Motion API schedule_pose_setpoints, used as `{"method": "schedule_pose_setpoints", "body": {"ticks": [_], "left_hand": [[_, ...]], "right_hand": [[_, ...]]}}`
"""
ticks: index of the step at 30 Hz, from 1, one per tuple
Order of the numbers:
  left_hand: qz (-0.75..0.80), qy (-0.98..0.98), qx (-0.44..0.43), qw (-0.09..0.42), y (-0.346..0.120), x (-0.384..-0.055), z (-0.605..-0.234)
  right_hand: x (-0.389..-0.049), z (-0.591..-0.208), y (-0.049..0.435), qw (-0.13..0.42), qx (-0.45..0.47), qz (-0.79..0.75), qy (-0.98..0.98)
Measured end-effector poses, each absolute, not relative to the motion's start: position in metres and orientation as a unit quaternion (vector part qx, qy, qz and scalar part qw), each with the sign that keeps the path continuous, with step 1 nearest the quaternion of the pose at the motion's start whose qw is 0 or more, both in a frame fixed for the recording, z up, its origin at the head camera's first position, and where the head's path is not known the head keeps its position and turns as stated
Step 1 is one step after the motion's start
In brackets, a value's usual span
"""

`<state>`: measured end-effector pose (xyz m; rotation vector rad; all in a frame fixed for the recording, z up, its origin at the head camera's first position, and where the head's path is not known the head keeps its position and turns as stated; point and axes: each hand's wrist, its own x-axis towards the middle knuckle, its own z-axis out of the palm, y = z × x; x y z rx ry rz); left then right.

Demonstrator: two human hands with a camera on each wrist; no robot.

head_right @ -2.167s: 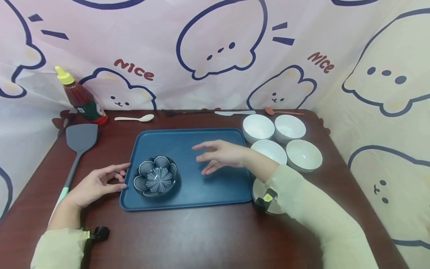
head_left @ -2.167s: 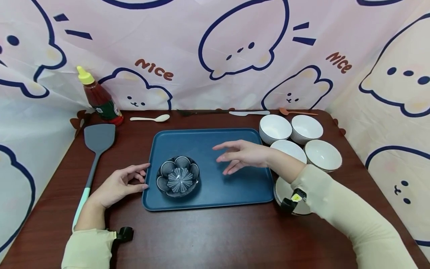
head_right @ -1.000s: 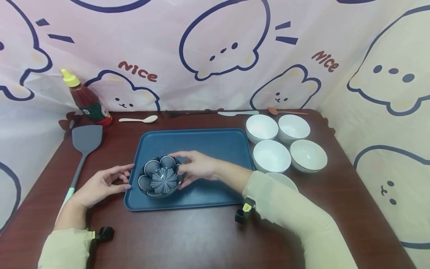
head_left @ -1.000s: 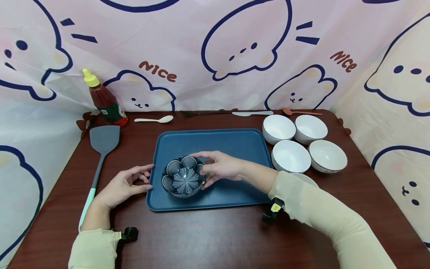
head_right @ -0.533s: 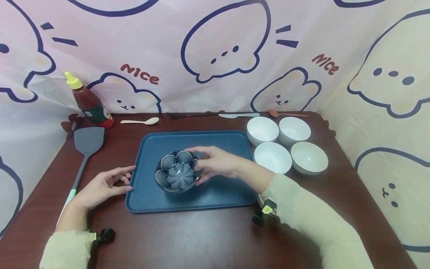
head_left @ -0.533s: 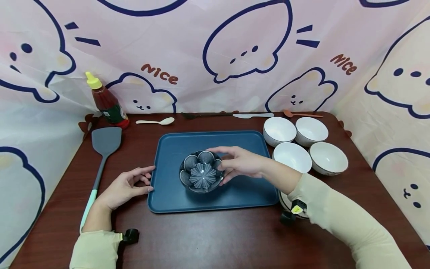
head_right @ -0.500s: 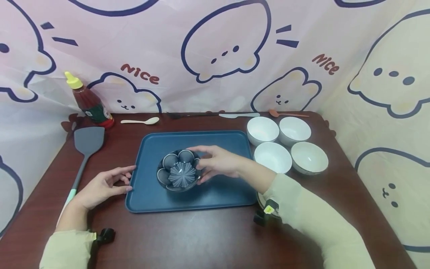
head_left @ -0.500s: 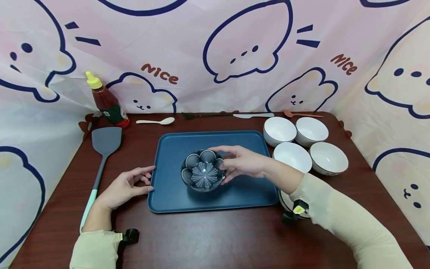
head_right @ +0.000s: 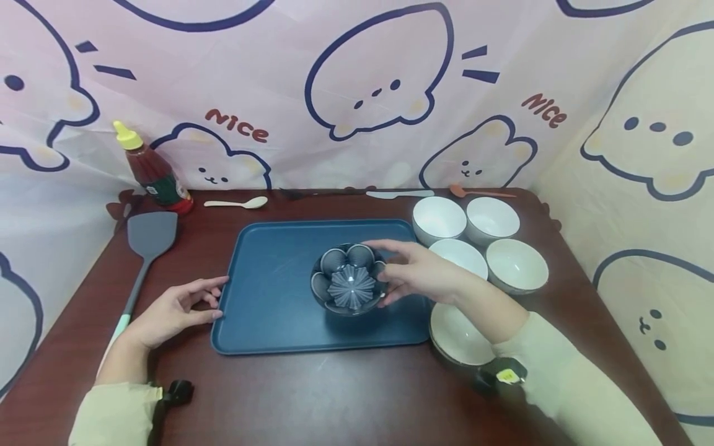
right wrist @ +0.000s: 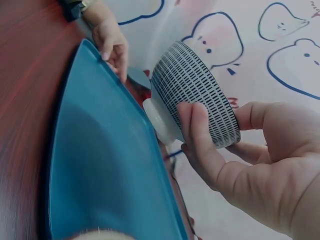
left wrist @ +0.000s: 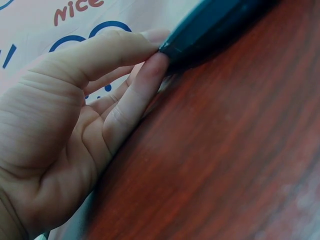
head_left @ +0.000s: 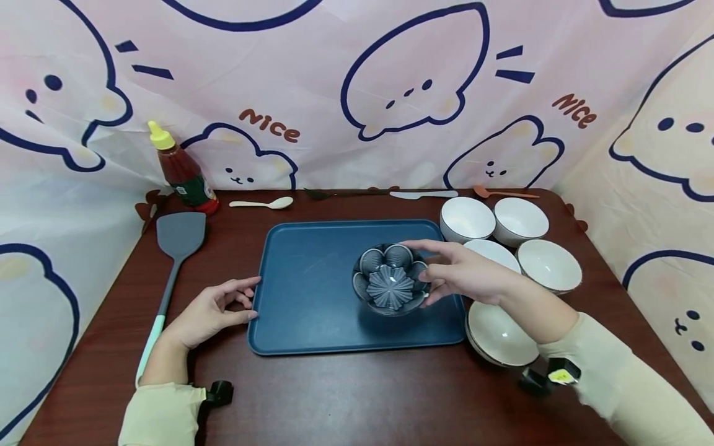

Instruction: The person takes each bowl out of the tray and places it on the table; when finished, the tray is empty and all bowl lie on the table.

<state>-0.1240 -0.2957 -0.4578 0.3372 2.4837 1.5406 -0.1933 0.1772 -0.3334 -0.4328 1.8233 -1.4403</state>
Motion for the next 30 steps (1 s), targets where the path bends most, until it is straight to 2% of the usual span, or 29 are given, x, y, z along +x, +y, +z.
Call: {"method": "schedule_pose_setpoints", "body": {"ticks": [11, 18, 30], "left_hand": [[0.516, 0.843, 0.110, 0.100, -0.295, -0.122, -0.455], [0.519, 0.842, 0.104, 0.104, -0.294, -0.122, -0.455], [0.519, 0.843, 0.101, 0.102, -0.295, -0.122, -0.456]], "right_hand": [[-0.177, -0.321, 0.245, 0.347, -0.181, -0.552, 0.736], [-0.170, -0.320, 0.287, 0.358, -0.217, -0.563, 0.712], [-0.161, -0.322, 0.352, 0.341, -0.260, -0.542, 0.723]]}}
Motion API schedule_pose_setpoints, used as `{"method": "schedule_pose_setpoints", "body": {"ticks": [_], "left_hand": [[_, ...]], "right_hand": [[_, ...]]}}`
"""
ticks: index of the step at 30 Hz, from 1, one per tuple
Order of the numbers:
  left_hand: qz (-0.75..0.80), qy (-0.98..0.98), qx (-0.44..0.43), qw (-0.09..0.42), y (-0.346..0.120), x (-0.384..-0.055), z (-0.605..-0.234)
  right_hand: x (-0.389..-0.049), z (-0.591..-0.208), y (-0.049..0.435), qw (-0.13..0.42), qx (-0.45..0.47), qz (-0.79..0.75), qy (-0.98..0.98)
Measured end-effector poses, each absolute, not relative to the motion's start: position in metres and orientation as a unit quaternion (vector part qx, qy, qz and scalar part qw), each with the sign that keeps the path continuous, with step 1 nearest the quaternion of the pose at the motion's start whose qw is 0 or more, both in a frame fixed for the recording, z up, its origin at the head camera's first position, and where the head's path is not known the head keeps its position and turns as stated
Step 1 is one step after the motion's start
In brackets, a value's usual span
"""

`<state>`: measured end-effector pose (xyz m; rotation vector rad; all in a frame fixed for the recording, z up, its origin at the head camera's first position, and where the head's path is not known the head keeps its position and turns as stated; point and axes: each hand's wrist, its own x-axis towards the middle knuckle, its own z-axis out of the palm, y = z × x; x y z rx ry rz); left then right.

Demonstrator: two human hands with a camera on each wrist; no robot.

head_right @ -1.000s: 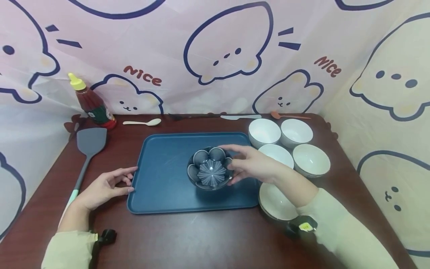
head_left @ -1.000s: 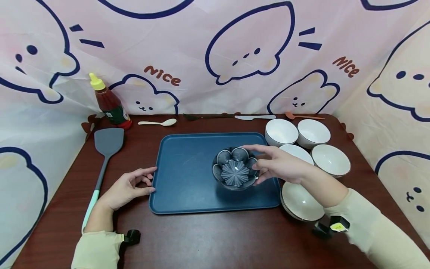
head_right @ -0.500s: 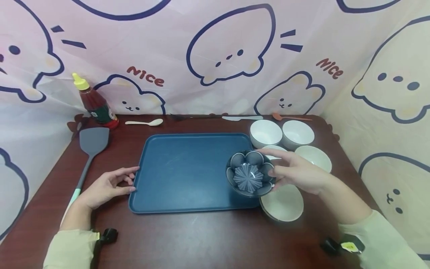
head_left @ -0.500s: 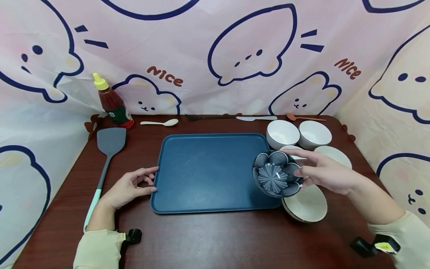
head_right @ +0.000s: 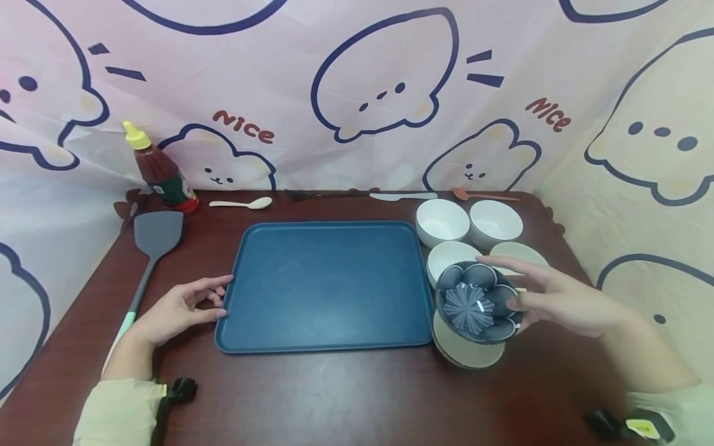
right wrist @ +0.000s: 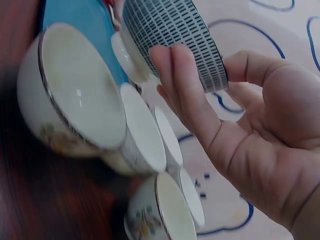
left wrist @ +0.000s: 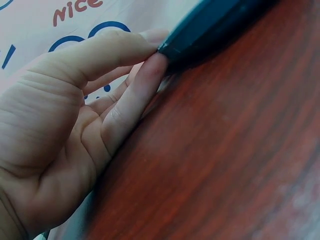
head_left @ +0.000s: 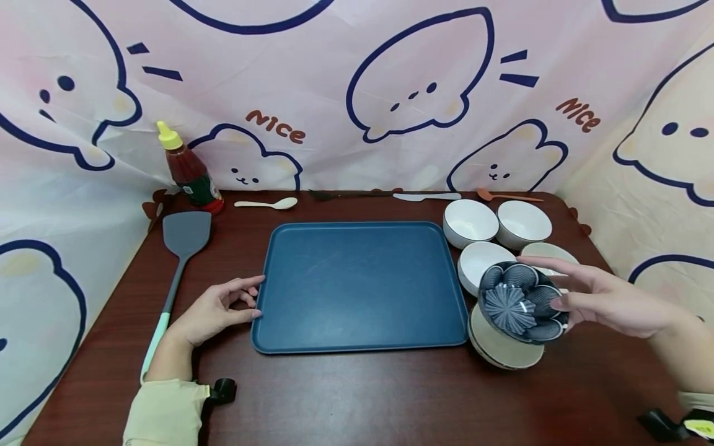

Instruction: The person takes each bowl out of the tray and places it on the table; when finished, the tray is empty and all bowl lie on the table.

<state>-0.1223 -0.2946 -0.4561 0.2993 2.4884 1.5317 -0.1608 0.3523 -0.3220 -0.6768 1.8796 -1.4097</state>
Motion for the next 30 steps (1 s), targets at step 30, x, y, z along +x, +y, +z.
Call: {"method": "schedule_pose_setpoints", "body": {"ticks": [30], "left_hand": [[0.521, 0.841, 0.111, 0.098, -0.296, -0.122, -0.455]], "right_hand": [[-0.166, -0.369, 0.469, 0.337, -0.201, -0.504, 0.770]]}}
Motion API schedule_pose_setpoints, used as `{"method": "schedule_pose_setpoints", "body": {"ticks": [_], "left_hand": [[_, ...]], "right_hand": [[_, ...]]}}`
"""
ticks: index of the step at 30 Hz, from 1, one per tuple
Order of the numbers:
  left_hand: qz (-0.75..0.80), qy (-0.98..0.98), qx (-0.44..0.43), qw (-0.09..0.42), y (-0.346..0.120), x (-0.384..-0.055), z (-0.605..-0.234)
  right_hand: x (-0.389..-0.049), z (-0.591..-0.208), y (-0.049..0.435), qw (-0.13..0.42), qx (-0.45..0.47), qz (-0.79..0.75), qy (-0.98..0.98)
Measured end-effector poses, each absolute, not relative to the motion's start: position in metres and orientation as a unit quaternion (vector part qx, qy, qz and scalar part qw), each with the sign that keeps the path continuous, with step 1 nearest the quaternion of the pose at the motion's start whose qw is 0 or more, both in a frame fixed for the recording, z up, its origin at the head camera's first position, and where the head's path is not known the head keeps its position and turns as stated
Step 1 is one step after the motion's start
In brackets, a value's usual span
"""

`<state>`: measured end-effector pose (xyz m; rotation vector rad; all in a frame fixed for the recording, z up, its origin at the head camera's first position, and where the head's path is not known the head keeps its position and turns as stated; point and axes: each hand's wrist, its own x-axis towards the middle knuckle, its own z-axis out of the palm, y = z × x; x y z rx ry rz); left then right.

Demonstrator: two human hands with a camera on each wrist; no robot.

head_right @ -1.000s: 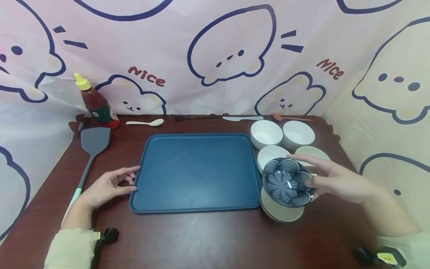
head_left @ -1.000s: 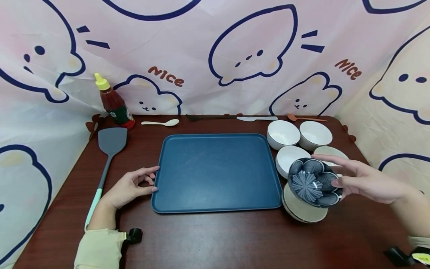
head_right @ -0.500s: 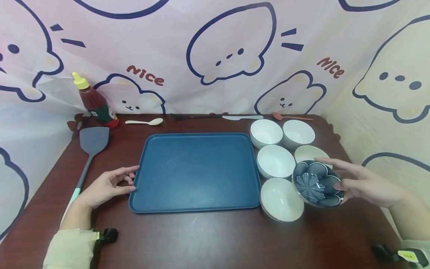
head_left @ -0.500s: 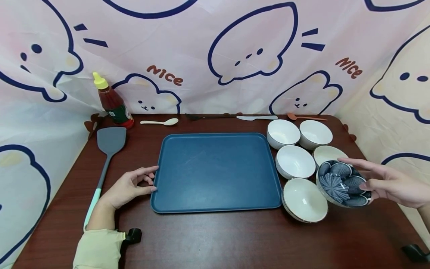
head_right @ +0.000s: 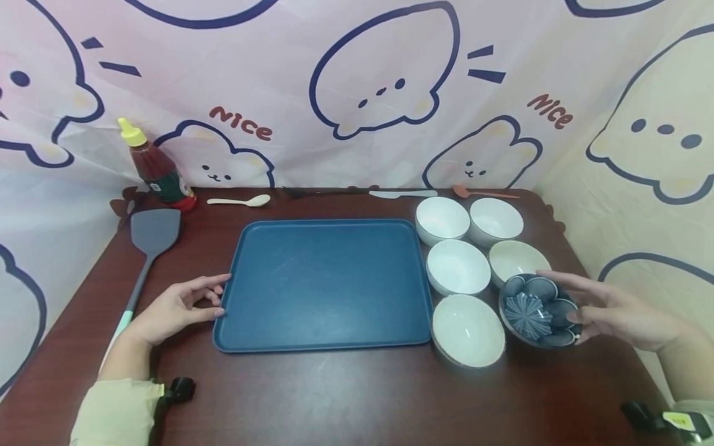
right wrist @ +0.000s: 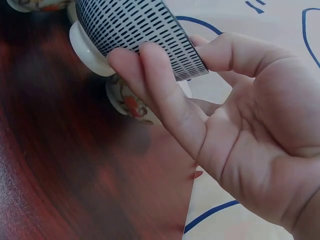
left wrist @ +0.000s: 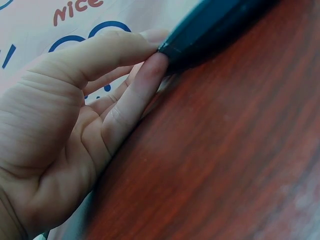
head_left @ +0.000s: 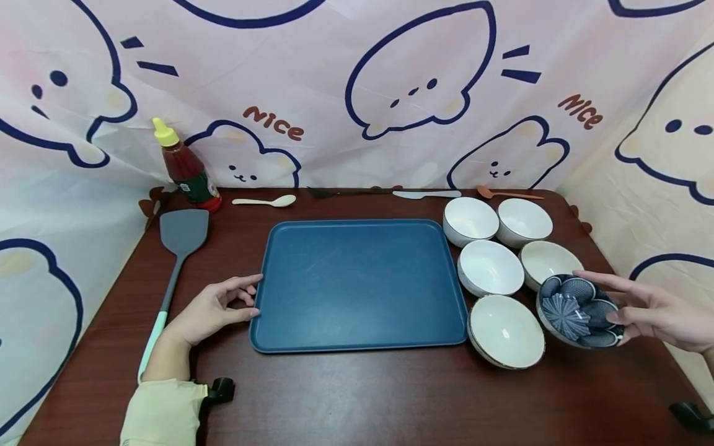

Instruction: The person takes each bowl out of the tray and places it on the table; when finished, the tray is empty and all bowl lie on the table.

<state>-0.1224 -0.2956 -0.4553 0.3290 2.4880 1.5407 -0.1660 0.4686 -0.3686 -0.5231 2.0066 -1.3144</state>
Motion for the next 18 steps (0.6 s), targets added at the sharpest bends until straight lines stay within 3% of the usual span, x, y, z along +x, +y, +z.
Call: {"method": "schedule_pose_setpoints", "body": {"ticks": [12, 18], "left_hand": [[0.519, 0.842, 0.109, 0.099, -0.295, -0.123, -0.456], [0.515, 0.845, 0.106, 0.100, -0.296, -0.123, -0.456]], "right_hand": [[-0.161, -0.392, 0.475, 0.364, -0.250, -0.596, 0.670], [-0.152, -0.405, 0.481, 0.363, -0.225, -0.607, 0.671]]}}
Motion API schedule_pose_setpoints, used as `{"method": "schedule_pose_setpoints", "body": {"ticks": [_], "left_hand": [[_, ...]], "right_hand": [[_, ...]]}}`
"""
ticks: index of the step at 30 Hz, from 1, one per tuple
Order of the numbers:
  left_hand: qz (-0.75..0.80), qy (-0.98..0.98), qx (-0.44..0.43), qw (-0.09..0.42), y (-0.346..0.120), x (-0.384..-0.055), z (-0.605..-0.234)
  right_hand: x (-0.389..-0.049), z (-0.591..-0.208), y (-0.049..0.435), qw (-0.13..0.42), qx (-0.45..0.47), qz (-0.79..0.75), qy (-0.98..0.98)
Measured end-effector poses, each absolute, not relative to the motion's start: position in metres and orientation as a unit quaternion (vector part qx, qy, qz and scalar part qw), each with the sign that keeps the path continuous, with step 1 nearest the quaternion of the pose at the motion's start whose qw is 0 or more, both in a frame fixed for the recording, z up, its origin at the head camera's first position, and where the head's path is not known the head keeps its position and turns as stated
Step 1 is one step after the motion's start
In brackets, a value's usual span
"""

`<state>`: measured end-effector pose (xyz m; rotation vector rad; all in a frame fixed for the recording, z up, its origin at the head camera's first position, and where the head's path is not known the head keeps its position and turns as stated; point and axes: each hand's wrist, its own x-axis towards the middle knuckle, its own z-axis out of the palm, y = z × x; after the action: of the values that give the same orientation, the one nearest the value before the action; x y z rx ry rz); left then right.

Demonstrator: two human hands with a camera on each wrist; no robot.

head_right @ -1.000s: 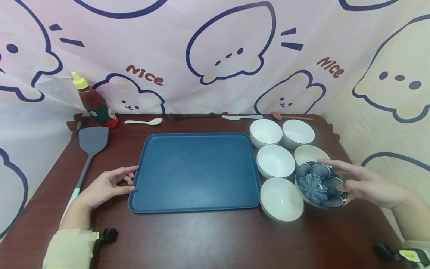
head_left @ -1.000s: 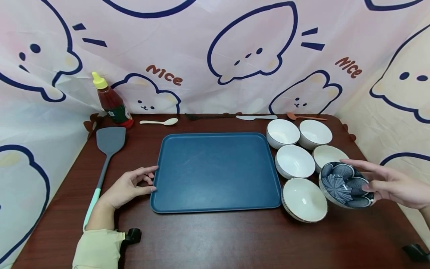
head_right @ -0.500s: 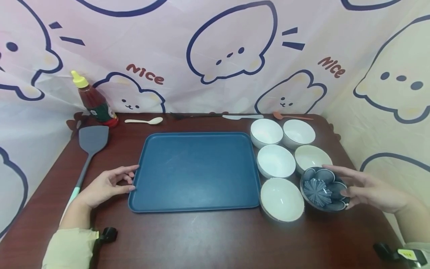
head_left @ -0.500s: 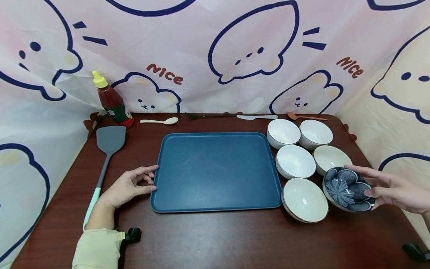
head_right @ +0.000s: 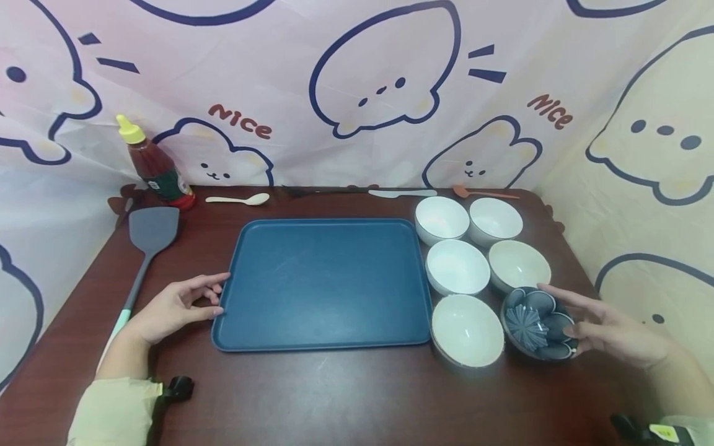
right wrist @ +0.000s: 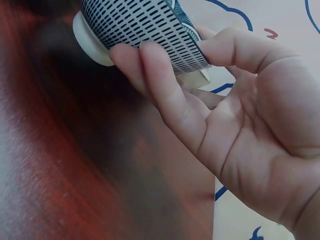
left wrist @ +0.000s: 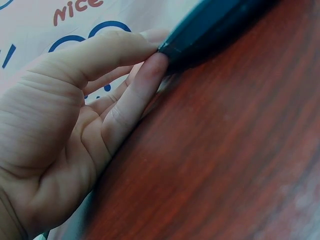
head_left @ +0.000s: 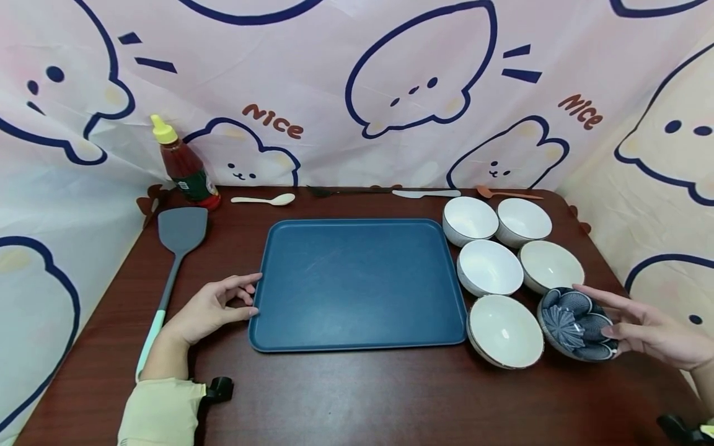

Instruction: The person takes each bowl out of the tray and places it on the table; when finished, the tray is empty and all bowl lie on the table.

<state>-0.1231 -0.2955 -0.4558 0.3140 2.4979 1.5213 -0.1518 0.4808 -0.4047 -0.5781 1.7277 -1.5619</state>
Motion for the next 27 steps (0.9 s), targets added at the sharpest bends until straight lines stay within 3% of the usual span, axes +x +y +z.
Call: {"method": "schedule_pose_setpoints", "body": {"ticks": [8, 20, 27], "left_hand": [[0.513, 0.846, 0.105, 0.100, -0.297, -0.122, -0.457], [0.517, 0.843, 0.107, 0.098, -0.299, -0.123, -0.457], [0.529, 0.833, 0.101, 0.131, -0.309, -0.123, -0.448]], "right_hand": [[-0.146, -0.410, 0.483, 0.368, -0.211, -0.594, 0.684], [-0.140, -0.408, 0.476, 0.333, -0.179, -0.546, 0.748], [-0.138, -0.406, 0.469, 0.341, -0.085, -0.485, 0.800]]}}
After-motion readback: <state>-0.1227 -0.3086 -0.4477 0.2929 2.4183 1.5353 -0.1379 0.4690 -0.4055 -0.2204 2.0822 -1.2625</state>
